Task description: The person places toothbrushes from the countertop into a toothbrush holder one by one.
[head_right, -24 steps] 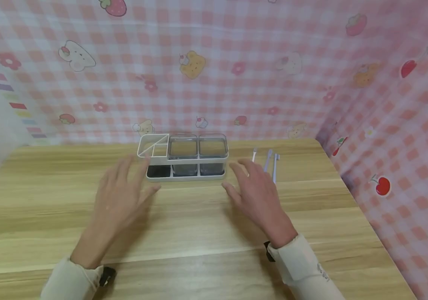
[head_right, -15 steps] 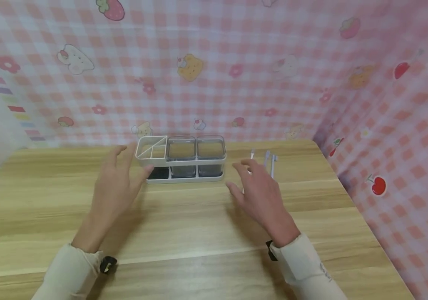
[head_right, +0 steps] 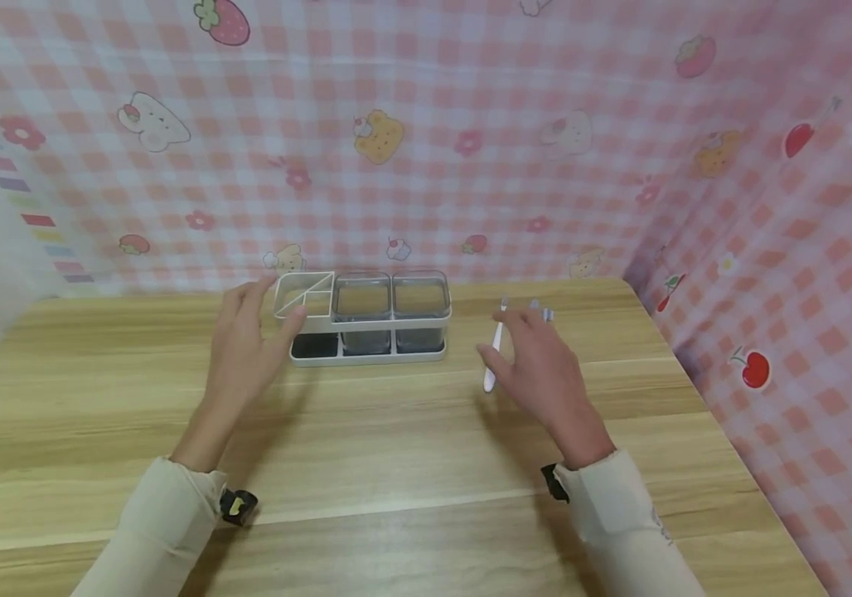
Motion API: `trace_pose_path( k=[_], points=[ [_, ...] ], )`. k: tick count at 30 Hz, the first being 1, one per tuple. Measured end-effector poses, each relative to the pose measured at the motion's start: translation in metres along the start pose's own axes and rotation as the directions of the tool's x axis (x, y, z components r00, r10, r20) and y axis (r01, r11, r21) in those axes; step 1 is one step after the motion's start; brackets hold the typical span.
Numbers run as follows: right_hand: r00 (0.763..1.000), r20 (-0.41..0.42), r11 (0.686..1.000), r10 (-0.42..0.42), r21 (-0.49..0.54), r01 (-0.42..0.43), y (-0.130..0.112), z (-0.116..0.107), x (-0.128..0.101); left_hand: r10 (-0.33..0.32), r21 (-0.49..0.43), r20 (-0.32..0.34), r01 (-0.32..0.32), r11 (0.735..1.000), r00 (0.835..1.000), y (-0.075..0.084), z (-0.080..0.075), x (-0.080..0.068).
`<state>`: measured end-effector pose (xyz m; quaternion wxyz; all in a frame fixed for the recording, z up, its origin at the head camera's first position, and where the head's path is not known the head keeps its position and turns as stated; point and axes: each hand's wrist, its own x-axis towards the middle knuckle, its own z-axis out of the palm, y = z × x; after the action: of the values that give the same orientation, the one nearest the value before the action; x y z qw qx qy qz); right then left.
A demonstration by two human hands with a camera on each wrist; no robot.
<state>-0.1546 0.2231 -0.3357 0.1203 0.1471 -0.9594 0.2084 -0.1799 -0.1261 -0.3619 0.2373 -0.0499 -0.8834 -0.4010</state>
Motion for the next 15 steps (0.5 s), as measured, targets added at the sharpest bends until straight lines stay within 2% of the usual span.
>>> trace_pose_path(
  k=[8, 15],
  points=[
    [0.995, 0.034, 0.993, 0.092, 0.064, -0.094, 0.022, -0.006, 0.006, -0.038, -0.009, 0.010, 0.038, 0.999, 0.999, -0.002, 0.005, 0.007],
    [0.982, 0.087, 0.976, 0.171, 0.122, -0.181, 0.042, -0.008, 0.012, -0.078, -0.027, 0.034, 0.079, 0.996, 0.996, -0.005, 0.009, 0.010]
  ],
)
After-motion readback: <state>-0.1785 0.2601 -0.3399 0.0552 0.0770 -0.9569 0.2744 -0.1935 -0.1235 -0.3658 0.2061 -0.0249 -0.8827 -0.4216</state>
